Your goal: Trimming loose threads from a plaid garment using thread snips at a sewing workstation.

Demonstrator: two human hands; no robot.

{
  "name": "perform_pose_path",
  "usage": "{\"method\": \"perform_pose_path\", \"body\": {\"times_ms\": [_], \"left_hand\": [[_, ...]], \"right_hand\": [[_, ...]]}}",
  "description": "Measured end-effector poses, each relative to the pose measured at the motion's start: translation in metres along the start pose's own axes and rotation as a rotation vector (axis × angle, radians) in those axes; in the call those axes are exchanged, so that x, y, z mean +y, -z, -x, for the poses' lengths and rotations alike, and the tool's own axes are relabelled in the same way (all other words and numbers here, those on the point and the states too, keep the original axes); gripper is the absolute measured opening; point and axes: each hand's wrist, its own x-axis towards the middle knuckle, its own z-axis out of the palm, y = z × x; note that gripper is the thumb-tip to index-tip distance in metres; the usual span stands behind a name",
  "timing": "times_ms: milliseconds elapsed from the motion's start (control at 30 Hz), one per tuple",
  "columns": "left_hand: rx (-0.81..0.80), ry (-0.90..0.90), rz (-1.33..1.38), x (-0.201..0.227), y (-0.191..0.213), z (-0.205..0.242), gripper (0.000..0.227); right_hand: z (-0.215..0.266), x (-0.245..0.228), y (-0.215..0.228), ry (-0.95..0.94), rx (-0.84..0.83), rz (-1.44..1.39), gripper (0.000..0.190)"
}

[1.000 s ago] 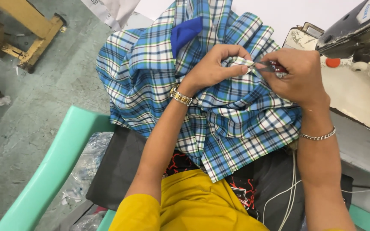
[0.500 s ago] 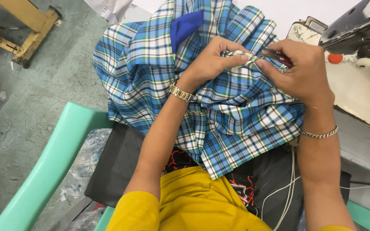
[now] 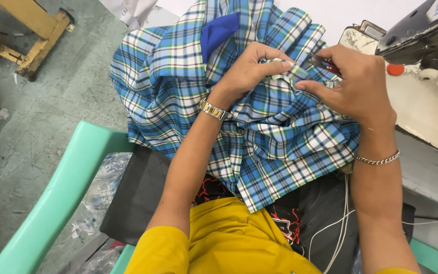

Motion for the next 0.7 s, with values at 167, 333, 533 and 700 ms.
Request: {"method": "perform_pose_path", "body": {"times_ms": [167,333,533,700], "left_hand": [[-0.016,0.041,0.076,-0.001,0.001,0.0,0.022],[-0.036,0.028,0.097,0.0,0.001,0.002,0.024],[-0.048,0.004,0.102,0.001,0.003,0.003,0.023],[-0.097,0.014,0.118,0.003,0.004,0.003,0.023]], "right_hand": [[-0.003,-0.005,0.002,0.031,0.01,-0.007,0.052],[-0.002,-0.005,0.0,0.013,-0.036,0.031,0.057],[-0.008,-0.012,0.002,0.0,-0.027,-0.102,0.061],[-0.006,-0.012,0.001,-0.013,-0.049,-0.179,0.048]]}}
